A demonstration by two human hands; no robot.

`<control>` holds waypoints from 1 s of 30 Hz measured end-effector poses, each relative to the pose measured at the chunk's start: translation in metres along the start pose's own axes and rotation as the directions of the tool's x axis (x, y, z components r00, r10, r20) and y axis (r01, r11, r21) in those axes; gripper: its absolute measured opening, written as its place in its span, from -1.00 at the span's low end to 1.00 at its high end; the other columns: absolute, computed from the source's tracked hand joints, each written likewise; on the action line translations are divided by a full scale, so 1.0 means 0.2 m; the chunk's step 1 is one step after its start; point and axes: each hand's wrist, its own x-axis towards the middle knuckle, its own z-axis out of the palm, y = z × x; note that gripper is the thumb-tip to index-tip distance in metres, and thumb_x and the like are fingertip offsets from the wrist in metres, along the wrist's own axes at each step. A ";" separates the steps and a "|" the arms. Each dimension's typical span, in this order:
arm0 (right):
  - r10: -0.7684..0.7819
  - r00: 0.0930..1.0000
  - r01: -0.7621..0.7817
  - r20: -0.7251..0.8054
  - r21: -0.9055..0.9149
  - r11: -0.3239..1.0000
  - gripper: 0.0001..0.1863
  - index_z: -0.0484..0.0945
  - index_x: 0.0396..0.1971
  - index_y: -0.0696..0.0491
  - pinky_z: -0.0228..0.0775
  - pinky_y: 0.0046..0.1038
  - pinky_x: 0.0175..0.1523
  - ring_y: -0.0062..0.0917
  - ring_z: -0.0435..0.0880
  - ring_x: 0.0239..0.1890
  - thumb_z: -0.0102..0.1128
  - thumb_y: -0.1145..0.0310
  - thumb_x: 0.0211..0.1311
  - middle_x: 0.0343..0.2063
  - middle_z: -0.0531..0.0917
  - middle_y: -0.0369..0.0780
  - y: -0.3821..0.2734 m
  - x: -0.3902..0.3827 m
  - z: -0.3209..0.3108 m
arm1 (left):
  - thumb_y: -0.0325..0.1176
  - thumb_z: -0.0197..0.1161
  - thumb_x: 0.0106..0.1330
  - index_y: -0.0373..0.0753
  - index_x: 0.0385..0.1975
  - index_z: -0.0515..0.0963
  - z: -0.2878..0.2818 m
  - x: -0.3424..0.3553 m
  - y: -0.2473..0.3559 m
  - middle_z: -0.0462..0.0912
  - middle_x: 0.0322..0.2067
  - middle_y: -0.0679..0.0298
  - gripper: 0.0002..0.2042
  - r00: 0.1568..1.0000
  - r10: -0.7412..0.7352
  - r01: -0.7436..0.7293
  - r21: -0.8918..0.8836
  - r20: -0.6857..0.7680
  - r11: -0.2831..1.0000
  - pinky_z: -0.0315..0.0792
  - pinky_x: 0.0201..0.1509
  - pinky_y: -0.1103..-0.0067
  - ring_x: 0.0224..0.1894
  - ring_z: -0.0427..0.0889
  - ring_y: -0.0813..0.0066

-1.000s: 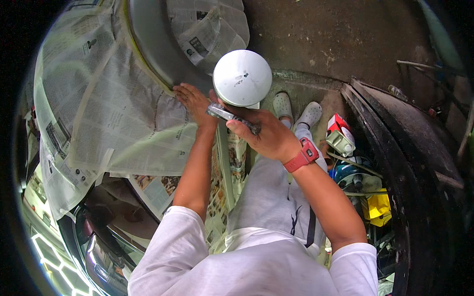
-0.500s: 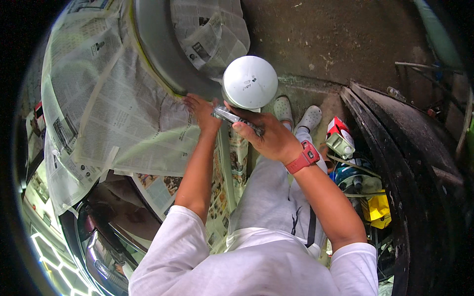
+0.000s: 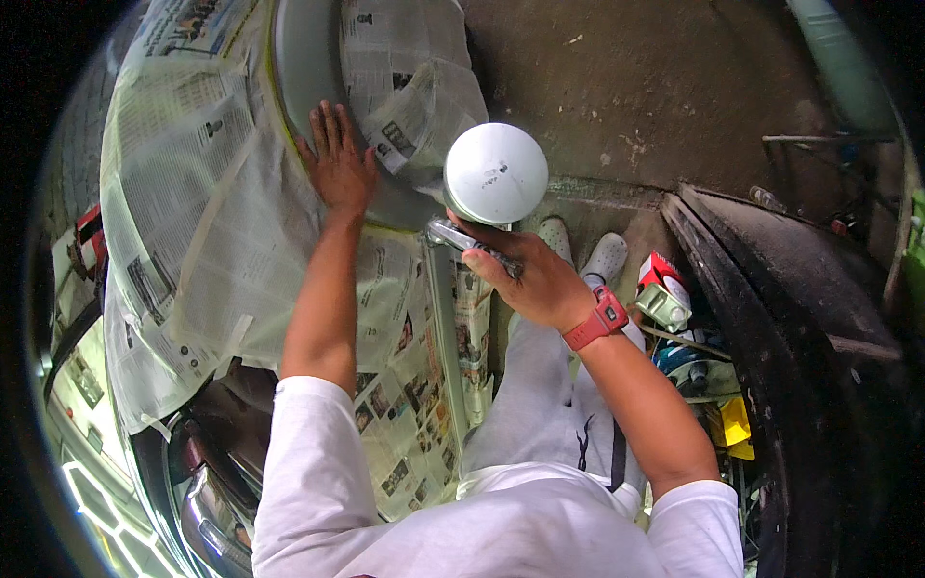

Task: The person uses a spray gun to apply paint to a car's rear bumper and wheel arch. The car is masked with newspaper and tape. The person moves around the vehicle to cover different areas of the bumper and wheel well.

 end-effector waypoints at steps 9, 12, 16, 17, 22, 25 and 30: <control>-0.256 0.960 0.222 -0.111 -0.249 0.943 -0.57 0.71 0.11 0.10 0.54 -0.24 0.16 -0.09 0.77 0.01 0.25 0.06 0.53 -0.08 0.80 0.02 -0.24 0.42 -0.24 | -0.01 0.39 0.34 0.03 0.61 0.21 -0.10 0.71 -0.25 0.08 0.65 0.28 -0.16 0.975 0.179 -0.173 0.055 -0.129 0.983 -0.15 0.72 0.06 0.68 0.01 0.24; -0.303 0.943 0.267 -0.133 -0.235 0.935 -0.58 0.72 0.05 0.15 0.55 -0.25 0.11 -0.08 0.77 -0.05 0.29 0.08 0.50 -0.13 0.80 0.02 -0.36 0.63 -0.32 | 0.00 0.32 0.38 0.02 0.62 0.20 -0.13 0.99 -0.25 0.08 0.65 0.28 -0.20 0.974 0.201 -0.189 0.110 -0.105 0.976 -0.21 0.73 0.10 0.69 -0.03 0.26; -0.350 0.922 0.318 -0.166 -0.192 0.929 -0.55 0.71 0.05 0.18 0.55 -0.27 0.13 -0.09 0.77 -0.04 0.31 0.07 0.49 -0.13 0.80 0.03 -0.45 0.91 -0.42 | -0.03 0.27 0.41 -0.01 0.62 0.19 -0.14 1.39 -0.26 0.06 0.66 0.24 -0.22 0.972 0.226 -0.217 0.126 -0.060 0.968 -0.22 0.74 0.11 0.70 -0.05 0.25; -0.332 0.928 0.302 -0.171 -0.180 0.936 -0.55 0.71 0.04 0.18 0.55 -0.27 0.13 -0.10 0.77 -0.03 0.31 0.06 0.49 -0.12 0.80 0.03 -0.47 0.99 -0.45 | -0.04 0.26 0.42 -0.03 0.62 0.20 -0.14 1.50 -0.25 0.06 0.66 0.24 -0.23 0.969 0.239 -0.229 0.129 -0.069 0.965 -0.22 0.73 0.10 0.70 -0.05 0.23; -0.164 0.969 0.149 -0.187 -0.092 0.985 -0.46 0.68 0.08 0.20 0.54 -0.27 0.17 -0.12 0.78 0.01 0.32 -0.03 0.47 -0.05 0.79 0.03 -0.59 1.28 -0.56 | -0.05 0.22 0.44 -0.14 0.60 0.22 0.00 2.04 -0.28 0.12 0.63 0.12 -0.26 0.954 0.293 -0.289 0.073 -0.058 0.955 -0.11 0.70 0.11 0.67 0.03 0.08; -0.083 0.986 0.065 -0.147 -0.124 0.990 -0.44 0.62 0.19 0.12 0.49 -0.25 0.25 -0.16 0.74 0.09 0.30 -0.05 0.48 0.06 0.75 -0.01 -0.68 1.40 -0.61 | -0.02 0.20 0.47 -0.22 0.56 0.25 0.04 2.31 -0.27 0.21 0.57 -0.07 -0.28 0.949 0.311 -0.311 -0.004 -0.049 0.950 0.06 0.66 0.18 0.60 0.18 -0.01; -0.085 0.988 0.042 -0.129 -0.303 0.952 -0.46 0.61 0.23 0.05 0.48 -0.23 0.26 -0.24 0.69 0.11 0.31 -0.04 0.49 0.09 0.72 -0.08 -0.82 1.52 -0.68 | -0.09 0.12 0.50 -0.37 0.53 0.26 0.08 2.55 -0.24 0.29 0.51 -0.12 -0.31 0.933 0.358 -0.356 -0.041 0.045 0.933 0.09 0.65 0.22 0.54 0.27 -0.04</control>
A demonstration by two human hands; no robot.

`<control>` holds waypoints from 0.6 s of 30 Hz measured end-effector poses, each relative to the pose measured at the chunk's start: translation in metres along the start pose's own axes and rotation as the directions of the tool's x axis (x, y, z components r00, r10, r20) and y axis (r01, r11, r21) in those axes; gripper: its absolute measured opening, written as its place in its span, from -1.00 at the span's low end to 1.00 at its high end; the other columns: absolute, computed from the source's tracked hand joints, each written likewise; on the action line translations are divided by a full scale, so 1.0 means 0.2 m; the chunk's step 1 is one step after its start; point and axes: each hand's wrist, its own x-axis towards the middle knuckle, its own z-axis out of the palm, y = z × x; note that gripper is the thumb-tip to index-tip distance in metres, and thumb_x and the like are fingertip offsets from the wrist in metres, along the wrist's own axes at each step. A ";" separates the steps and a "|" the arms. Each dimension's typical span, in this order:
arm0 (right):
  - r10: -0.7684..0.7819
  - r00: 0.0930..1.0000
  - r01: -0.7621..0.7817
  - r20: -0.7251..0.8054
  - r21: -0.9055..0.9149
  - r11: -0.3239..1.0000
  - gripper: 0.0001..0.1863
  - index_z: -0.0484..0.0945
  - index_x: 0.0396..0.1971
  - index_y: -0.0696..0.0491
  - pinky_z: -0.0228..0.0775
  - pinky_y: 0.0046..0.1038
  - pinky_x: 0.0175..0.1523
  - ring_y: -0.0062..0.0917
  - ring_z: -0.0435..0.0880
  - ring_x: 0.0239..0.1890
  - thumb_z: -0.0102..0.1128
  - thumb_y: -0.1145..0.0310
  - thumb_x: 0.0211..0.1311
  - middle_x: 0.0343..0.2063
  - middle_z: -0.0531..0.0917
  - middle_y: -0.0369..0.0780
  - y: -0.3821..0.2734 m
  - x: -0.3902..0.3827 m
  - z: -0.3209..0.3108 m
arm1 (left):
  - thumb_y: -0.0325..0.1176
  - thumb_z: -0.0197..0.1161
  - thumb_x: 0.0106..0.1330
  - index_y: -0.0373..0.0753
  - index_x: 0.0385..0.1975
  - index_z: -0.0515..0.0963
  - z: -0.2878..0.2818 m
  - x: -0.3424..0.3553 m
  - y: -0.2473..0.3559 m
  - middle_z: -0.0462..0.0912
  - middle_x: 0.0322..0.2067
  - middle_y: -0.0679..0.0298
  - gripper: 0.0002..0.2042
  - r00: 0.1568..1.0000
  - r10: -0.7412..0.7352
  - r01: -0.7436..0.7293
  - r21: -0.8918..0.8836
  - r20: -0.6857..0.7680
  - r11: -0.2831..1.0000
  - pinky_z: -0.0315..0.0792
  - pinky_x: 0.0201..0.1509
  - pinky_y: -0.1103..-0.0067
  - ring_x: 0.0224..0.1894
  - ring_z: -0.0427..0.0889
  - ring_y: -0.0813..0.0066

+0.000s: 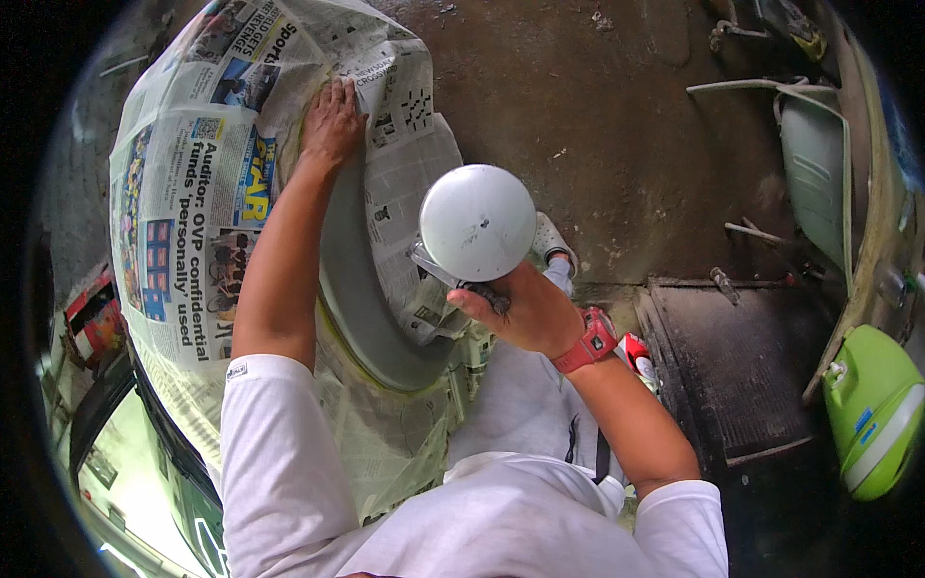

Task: The person uses a spray gun to apply paint to a car's rear bumper and wheel arch. The car is masked with newspaper and tape. The person moves around the vehicle to cover different areas of the bumper and wheel well.

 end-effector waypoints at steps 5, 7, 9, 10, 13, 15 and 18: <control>-0.021 1.000 0.022 0.016 -0.040 0.999 -0.50 0.62 0.18 0.10 0.55 -0.27 0.18 -0.29 0.73 0.05 0.37 0.04 0.47 0.06 0.74 -0.10 -0.08 0.11 -0.13 | -0.13 0.03 0.53 -0.41 0.52 0.26 0.04 0.08 -0.04 0.30 0.52 -0.08 -0.35 0.998 0.015 -0.016 0.024 0.053 1.000 0.09 0.65 0.22 0.54 0.27 -0.02; 0.080 0.995 -0.084 0.061 0.070 0.994 -0.49 0.60 0.24 0.09 0.53 -0.28 0.21 -0.34 0.71 0.11 0.37 0.08 0.47 0.14 0.72 -0.12 -0.13 0.14 -0.21 | -0.15 -0.01 0.53 -0.39 0.54 0.23 0.02 0.04 0.03 0.25 0.55 -0.05 -0.35 0.996 0.010 -0.020 0.125 0.084 0.992 0.03 0.67 0.20 0.58 0.20 -0.01; 0.041 0.999 -0.044 0.018 0.189 0.981 -0.46 0.58 0.30 0.07 0.51 -0.30 0.26 -0.35 0.70 0.14 0.38 0.10 0.47 0.19 0.70 -0.11 -0.22 0.20 -0.23 | -0.14 0.05 0.49 -0.44 0.54 0.20 -0.01 -0.10 0.11 0.17 0.58 -0.07 -0.30 0.997 0.032 -0.048 0.245 0.071 0.968 -0.06 0.71 0.18 0.63 0.10 -0.02; 0.017 1.000 -0.015 -0.005 0.244 0.970 -0.45 0.57 0.33 0.06 0.50 -0.31 0.28 -0.35 0.69 0.16 0.38 0.11 0.47 0.21 0.69 -0.10 -0.28 0.23 -0.25 | -0.13 0.09 0.47 -0.46 0.54 0.19 -0.04 -0.18 0.16 0.13 0.60 -0.08 -0.27 0.997 0.039 -0.056 0.307 0.061 0.950 -0.11 0.73 0.16 0.65 0.06 -0.02; -0.039 0.994 0.027 0.101 0.123 0.992 -0.48 0.57 0.35 0.02 0.49 -0.30 0.32 -0.34 0.70 0.19 0.36 0.18 0.48 0.22 0.70 -0.10 -0.34 0.27 -0.30 | -0.19 -0.01 0.48 -0.44 0.59 0.10 -0.14 -0.46 0.30 0.01 0.65 0.00 -0.28 0.956 0.099 -0.221 0.454 0.276 0.863 -0.36 0.75 0.06 0.70 -0.13 -0.03; -0.090 0.977 0.095 0.191 -0.018 0.995 -0.54 0.61 0.28 0.04 0.50 -0.27 0.32 -0.32 0.71 0.20 0.35 0.20 0.47 0.17 0.72 -0.10 -0.25 0.28 -0.31 | -0.10 -0.06 0.57 -0.32 0.49 0.38 -0.28 -0.58 0.35 0.04 0.65 0.03 -0.40 0.779 0.235 -0.513 0.375 0.581 0.772 -0.49 0.70 -0.14 0.69 -0.17 -0.16; 0.203 0.870 -0.207 0.450 -0.039 0.977 -0.61 0.67 0.15 0.07 0.53 -0.20 0.27 -0.22 0.72 0.17 0.37 0.19 0.46 0.08 0.76 -0.06 -0.46 0.31 -0.34 | -0.04 -0.06 0.56 -0.16 0.45 0.49 -0.11 -0.88 0.47 0.33 0.56 0.24 -0.44 0.632 0.238 -0.631 0.311 0.738 0.711 -0.54 0.68 -0.16 0.67 0.02 -0.02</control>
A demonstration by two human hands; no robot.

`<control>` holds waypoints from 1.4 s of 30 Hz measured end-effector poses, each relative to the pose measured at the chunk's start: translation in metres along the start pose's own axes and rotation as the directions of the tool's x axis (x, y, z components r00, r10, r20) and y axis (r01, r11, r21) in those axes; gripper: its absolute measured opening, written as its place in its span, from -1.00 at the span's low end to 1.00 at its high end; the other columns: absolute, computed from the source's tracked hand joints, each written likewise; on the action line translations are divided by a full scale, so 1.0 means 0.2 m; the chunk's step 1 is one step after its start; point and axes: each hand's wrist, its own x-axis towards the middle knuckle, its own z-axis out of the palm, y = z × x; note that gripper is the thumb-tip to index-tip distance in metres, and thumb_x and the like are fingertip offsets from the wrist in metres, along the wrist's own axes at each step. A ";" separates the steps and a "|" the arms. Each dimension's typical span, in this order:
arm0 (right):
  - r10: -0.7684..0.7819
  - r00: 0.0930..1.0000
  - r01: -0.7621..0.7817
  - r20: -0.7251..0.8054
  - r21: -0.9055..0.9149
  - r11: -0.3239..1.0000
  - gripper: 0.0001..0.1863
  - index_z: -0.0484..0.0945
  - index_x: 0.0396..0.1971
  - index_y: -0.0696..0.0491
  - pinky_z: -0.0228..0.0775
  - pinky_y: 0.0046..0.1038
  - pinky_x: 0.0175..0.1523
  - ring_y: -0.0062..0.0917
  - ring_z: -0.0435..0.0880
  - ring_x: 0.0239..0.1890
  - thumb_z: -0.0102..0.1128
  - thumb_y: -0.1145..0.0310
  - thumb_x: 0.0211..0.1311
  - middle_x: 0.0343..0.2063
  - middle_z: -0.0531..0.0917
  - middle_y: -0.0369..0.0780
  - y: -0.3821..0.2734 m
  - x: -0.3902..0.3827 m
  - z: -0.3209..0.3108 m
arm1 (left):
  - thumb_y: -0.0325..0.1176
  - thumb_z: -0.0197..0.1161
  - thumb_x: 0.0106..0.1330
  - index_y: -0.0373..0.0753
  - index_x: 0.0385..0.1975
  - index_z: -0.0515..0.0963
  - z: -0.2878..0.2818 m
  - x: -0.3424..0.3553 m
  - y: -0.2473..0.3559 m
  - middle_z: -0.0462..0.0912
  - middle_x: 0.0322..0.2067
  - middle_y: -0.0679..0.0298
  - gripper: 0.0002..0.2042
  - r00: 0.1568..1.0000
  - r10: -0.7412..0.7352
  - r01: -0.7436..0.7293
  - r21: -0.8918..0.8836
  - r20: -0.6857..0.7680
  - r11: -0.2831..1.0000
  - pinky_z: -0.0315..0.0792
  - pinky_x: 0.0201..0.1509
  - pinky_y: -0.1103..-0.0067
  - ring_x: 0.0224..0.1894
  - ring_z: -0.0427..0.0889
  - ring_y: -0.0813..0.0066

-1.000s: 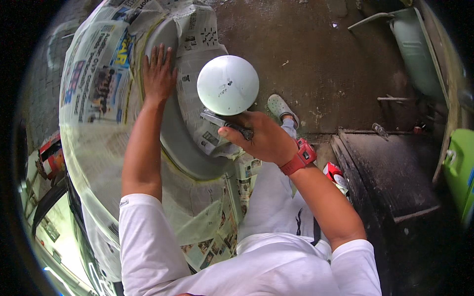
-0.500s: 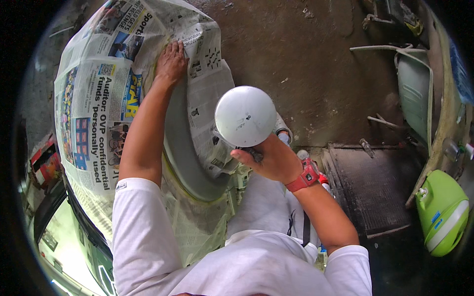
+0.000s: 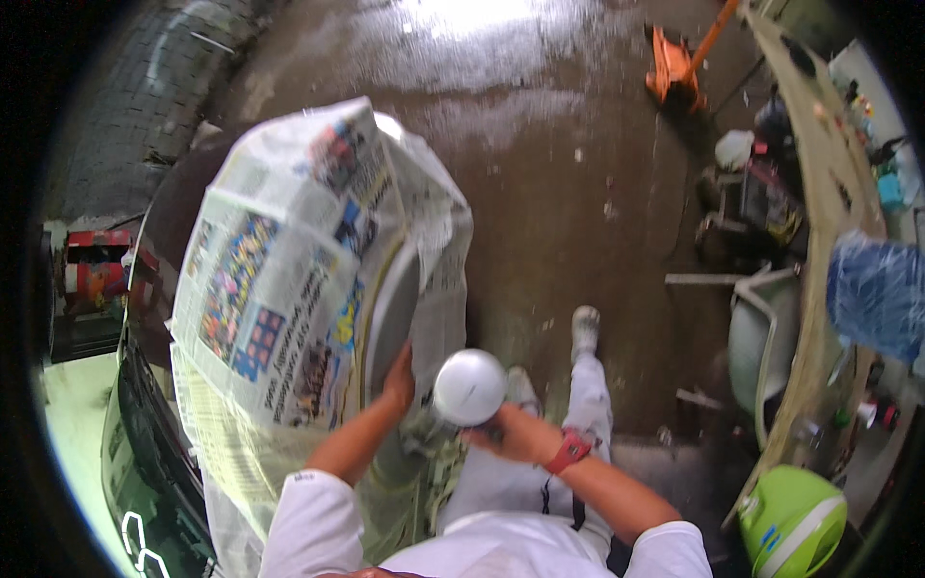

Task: The person uses a spray gun to apply paint to a car's rear bumper and wheel arch. The car is masked with newspaper and tape. The person moves around the vehicle to cover different areas of the bumper and wheel well.

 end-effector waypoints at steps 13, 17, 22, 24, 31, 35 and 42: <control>-0.173 0.819 0.265 0.548 -0.094 0.960 -0.54 0.64 0.11 0.10 0.57 -0.12 0.01 -0.03 0.75 -0.13 0.23 0.02 0.53 -0.14 0.76 0.04 -0.16 0.04 -0.38 | 0.15 -0.09 0.53 -0.03 0.63 0.15 0.30 -0.23 0.96 0.12 0.64 0.36 -0.28 0.982 -0.177 0.186 -0.192 0.066 0.964 -0.51 0.73 0.05 0.70 -0.06 0.41; -0.113 0.806 0.233 0.581 -0.137 0.963 -0.55 0.65 0.12 0.12 0.57 -0.14 0.03 -0.05 0.76 -0.13 0.23 0.04 0.54 -0.11 0.77 0.04 -0.26 0.10 -0.46 | 0.37 -0.15 0.49 -0.02 0.69 -0.07 0.02 -0.30 1.31 -0.10 0.69 0.38 -0.12 0.774 0.043 0.490 -0.641 0.631 0.591 -0.41 0.75 0.13 0.72 -0.21 0.43; -0.279 0.806 0.381 0.522 -0.098 0.919 -0.56 0.67 0.14 0.15 0.55 -0.17 0.20 -0.04 0.74 0.09 0.31 0.12 0.49 0.02 0.75 0.09 -0.31 0.10 -0.52 | 0.42 -0.09 0.50 -0.23 0.57 0.24 -0.51 -0.31 1.44 0.22 0.58 -0.03 -0.10 0.883 0.261 0.400 -0.337 0.390 -0.852 0.01 0.69 0.21 0.64 0.13 0.04; -0.146 0.781 0.350 0.608 -0.231 0.908 -0.49 0.49 0.34 0.13 0.35 -0.22 0.38 -0.15 0.58 0.29 0.23 0.18 0.54 0.24 0.61 0.01 -0.34 0.10 -0.56 | 0.27 0.06 0.54 -0.27 0.53 0.31 -0.93 -0.38 1.07 0.41 0.47 -0.09 -0.21 0.883 -0.053 0.010 -0.133 0.467 -0.991 0.27 0.57 0.33 0.52 0.39 0.03; -0.085 0.575 0.470 0.814 -0.244 0.849 -0.29 0.28 0.56 0.10 0.43 -0.29 0.36 -0.29 0.67 0.18 0.11 0.01 0.60 0.36 0.54 -0.02 -0.36 -0.07 -0.26 | -0.08 0.23 0.61 -0.25 0.37 0.50 -1.91 -0.67 0.75 0.66 0.22 0.25 -0.52 0.780 -0.549 -0.609 0.566 0.300 -0.556 0.38 0.41 0.45 0.28 0.58 0.47; 0.115 0.508 0.302 0.853 -0.302 0.904 -0.37 0.34 0.53 0.03 0.43 -0.22 0.34 -0.03 0.66 0.26 0.17 0.14 0.58 0.22 0.64 0.10 -0.44 -0.35 0.02 | -0.11 0.24 0.61 -0.17 0.35 0.53 -2.04 -0.91 0.83 0.69 0.16 0.35 -0.57 0.679 -0.605 -0.698 0.622 0.416 -0.356 0.44 0.29 0.41 0.20 0.59 0.53; 0.163 0.298 0.497 0.940 -0.299 0.815 -0.38 0.36 0.53 -0.05 0.52 -0.24 0.22 -0.12 0.74 0.10 0.04 -0.03 0.63 0.04 0.74 0.07 -0.37 -0.69 0.37 | -0.31 0.32 0.56 -0.15 0.22 0.65 -2.24 -0.83 1.16 0.68 0.17 0.46 -0.70 0.521 -0.452 -0.819 0.574 0.724 -0.026 0.31 0.39 0.56 0.26 0.51 0.67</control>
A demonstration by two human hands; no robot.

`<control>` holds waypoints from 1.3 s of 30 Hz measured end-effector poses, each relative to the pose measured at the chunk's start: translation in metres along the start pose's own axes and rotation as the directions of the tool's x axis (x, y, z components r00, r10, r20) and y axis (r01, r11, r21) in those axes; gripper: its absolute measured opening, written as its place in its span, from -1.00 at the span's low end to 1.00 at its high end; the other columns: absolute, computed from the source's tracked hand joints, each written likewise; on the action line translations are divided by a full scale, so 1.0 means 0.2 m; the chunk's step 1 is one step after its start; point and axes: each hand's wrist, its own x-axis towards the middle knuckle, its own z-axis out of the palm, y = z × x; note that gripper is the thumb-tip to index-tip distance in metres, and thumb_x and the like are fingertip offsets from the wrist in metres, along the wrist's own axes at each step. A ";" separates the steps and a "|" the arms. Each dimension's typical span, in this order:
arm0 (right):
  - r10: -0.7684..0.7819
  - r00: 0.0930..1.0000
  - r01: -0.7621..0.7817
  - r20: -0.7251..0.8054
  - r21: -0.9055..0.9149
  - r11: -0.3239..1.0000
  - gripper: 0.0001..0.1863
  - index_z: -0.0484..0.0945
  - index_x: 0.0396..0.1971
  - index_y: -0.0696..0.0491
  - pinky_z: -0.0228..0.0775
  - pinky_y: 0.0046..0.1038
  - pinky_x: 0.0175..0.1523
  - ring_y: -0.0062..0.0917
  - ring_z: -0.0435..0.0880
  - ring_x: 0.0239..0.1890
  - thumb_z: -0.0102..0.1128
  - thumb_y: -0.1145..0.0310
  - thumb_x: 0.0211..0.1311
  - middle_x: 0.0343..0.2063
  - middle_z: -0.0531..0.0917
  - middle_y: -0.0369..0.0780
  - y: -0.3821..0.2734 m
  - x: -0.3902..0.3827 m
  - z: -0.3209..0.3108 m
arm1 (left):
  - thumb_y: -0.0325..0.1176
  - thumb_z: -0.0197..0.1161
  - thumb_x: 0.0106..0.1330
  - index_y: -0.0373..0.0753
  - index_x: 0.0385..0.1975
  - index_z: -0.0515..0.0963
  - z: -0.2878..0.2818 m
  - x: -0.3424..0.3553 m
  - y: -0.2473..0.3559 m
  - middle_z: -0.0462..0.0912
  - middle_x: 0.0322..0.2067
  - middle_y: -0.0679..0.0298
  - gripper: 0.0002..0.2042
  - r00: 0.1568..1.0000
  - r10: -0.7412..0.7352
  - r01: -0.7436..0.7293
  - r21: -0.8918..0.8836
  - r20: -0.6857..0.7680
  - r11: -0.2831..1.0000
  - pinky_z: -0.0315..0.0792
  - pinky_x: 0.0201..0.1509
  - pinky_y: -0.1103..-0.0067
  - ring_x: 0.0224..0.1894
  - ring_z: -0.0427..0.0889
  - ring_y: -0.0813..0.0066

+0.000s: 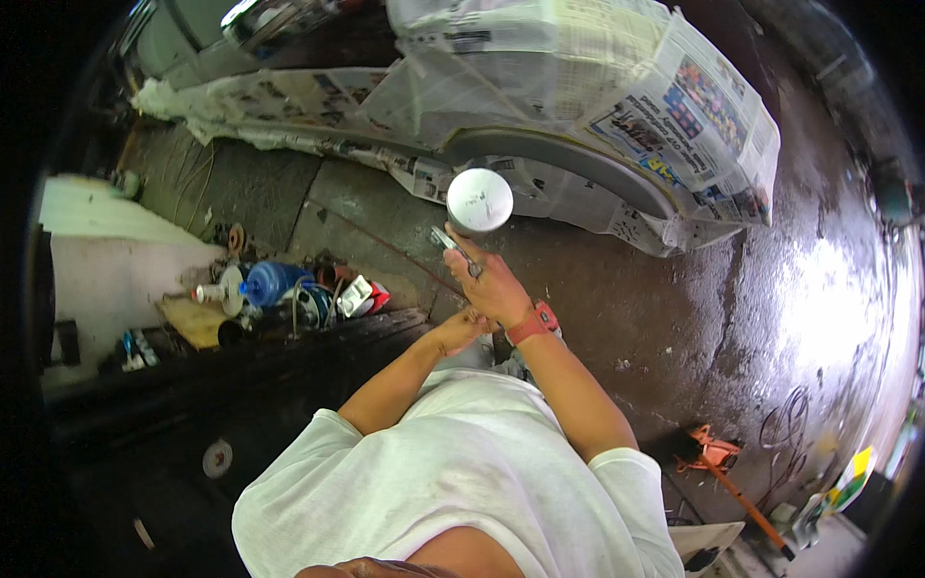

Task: The person uses a spray gun to apply paint to a car's rear bumper and wheel arch. The car is masked with newspaper and tape. The person moves around the vehicle to cover different areas of the bumper and wheel well.

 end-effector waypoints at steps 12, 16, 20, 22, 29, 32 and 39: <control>0.053 0.981 -0.061 0.187 0.035 0.998 -0.34 0.37 0.53 -0.04 0.56 -0.38 -0.02 -0.55 0.67 -0.31 -0.16 -0.16 0.70 -0.30 0.74 -0.21 0.00 -0.25 -0.06 | -0.21 0.26 0.60 -0.12 0.31 0.58 0.44 -0.08 -0.15 0.62 0.24 0.50 -0.64 0.951 0.216 -0.243 -0.100 -0.223 0.965 0.29 0.47 0.48 0.28 0.49 0.65; 0.065 0.985 -0.076 0.159 0.060 0.995 -0.31 0.42 0.50 -0.04 0.49 -0.51 -0.34 -0.67 0.62 -0.36 -0.13 -0.22 0.66 -0.32 0.74 -0.25 0.04 -0.38 -0.19 | -0.20 0.26 0.60 -0.09 0.25 0.60 0.65 0.02 -0.27 0.64 0.20 0.50 -0.68 0.938 0.231 -0.300 -0.275 -0.258 0.914 0.31 0.45 0.45 0.24 0.53 0.63; 0.065 0.984 -0.072 0.166 0.039 0.997 -0.29 0.51 0.40 0.01 0.40 -0.57 -0.45 -0.70 0.60 -0.42 -0.16 -0.26 0.65 -0.34 0.74 -0.28 0.08 -0.42 -0.23 | -0.22 0.29 0.58 -0.04 0.18 0.63 0.75 0.08 -0.34 0.66 0.12 0.53 -0.74 0.919 0.260 -0.363 -0.377 -0.296 0.852 0.39 0.34 0.51 0.16 0.56 0.66; 0.069 0.981 -0.071 0.179 0.007 0.997 -0.27 0.54 0.34 0.04 0.41 -0.52 -0.45 -0.67 0.59 -0.50 -0.15 -0.29 0.63 -0.35 0.74 -0.26 0.11 -0.44 -0.23 | -0.22 0.31 0.57 -0.04 0.17 0.63 0.80 0.08 -0.35 0.66 0.11 0.54 -0.74 0.906 0.273 -0.391 -0.390 -0.323 0.834 0.42 0.29 0.55 0.12 0.57 0.68; 0.045 0.975 -0.042 0.217 -0.020 0.999 -0.25 0.64 0.12 0.10 0.39 -0.50 -0.47 -0.64 0.56 -0.58 -0.16 -0.33 0.60 -0.44 0.73 -0.24 0.13 -0.44 -0.19 | -0.36 0.37 0.44 0.00 0.12 0.62 0.79 0.05 -0.37 0.65 0.04 0.62 -0.72 0.878 0.235 -0.391 -0.342 -0.416 0.854 0.39 0.31 0.54 0.09 0.58 0.65; 0.045 0.974 -0.043 0.220 -0.015 0.999 -0.24 0.66 0.03 0.10 0.38 -0.49 -0.47 -0.63 0.55 -0.59 -0.17 -0.35 0.60 -0.45 0.73 -0.24 0.11 -0.42 -0.17 | -0.29 0.35 0.50 0.01 0.12 0.64 0.79 0.04 -0.36 0.63 0.05 0.64 -0.75 0.844 0.279 -0.431 -0.270 -0.458 0.861 0.42 0.22 0.60 0.01 0.55 0.73; 0.092 0.966 -0.089 0.243 -0.024 0.996 -0.20 0.66 0.04 0.09 0.45 -0.46 -0.44 -0.59 0.66 -0.48 -0.16 -0.41 0.55 -0.41 0.76 -0.23 0.05 -0.36 -0.14 | -0.21 0.38 0.49 0.00 0.17 0.61 0.75 0.02 -0.34 0.66 0.02 0.56 -0.70 0.778 0.204 -0.388 -0.198 -0.593 0.900 0.41 0.24 0.56 0.05 0.58 0.69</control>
